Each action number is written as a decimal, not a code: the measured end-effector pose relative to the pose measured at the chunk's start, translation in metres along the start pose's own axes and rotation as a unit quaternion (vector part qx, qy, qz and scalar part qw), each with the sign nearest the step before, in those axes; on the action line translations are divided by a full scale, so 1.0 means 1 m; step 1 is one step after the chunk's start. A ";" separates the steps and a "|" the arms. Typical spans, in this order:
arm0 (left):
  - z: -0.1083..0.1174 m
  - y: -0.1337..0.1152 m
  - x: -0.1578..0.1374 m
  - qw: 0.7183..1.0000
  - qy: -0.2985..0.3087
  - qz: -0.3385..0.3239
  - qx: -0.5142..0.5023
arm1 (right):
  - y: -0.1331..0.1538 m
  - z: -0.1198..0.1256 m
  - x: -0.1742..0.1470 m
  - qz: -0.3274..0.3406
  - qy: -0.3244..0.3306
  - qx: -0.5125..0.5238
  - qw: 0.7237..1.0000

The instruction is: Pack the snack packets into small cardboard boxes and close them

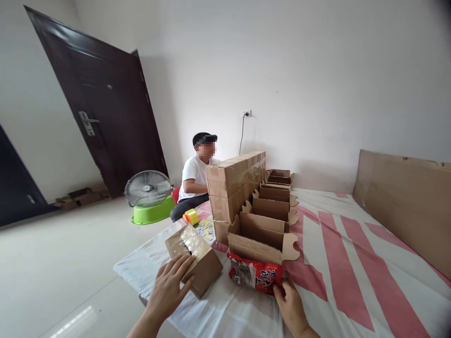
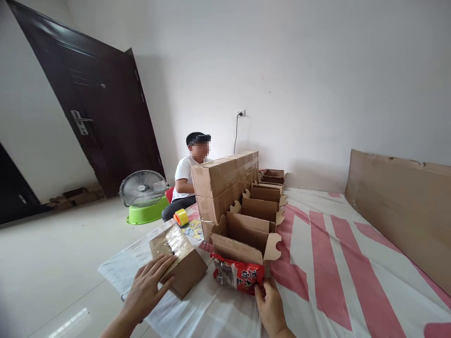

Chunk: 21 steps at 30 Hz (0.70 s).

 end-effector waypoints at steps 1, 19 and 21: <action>0.004 -0.001 -0.006 1.000 -0.008 -0.011 0.006 | 0.000 0.000 0.000 -0.001 0.000 0.003 1.000; -0.019 -0.187 -0.015 0.988 -0.042 -0.043 -0.145 | 0.003 0.006 0.002 -0.034 0.040 0.024 0.998; -0.020 -0.205 -0.014 0.987 -0.020 -0.013 -0.158 | 0.003 0.008 0.003 -0.036 0.051 0.024 0.998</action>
Point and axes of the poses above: each hand's wrist, its own x-axis towards the middle knuckle, its own z-axis out of the back of the hand, y = z × x, the point moved 1 cm from there along x, towards the middle knuckle, and after that the axes turned 14 degrees about -x, right-handed, at the moved point
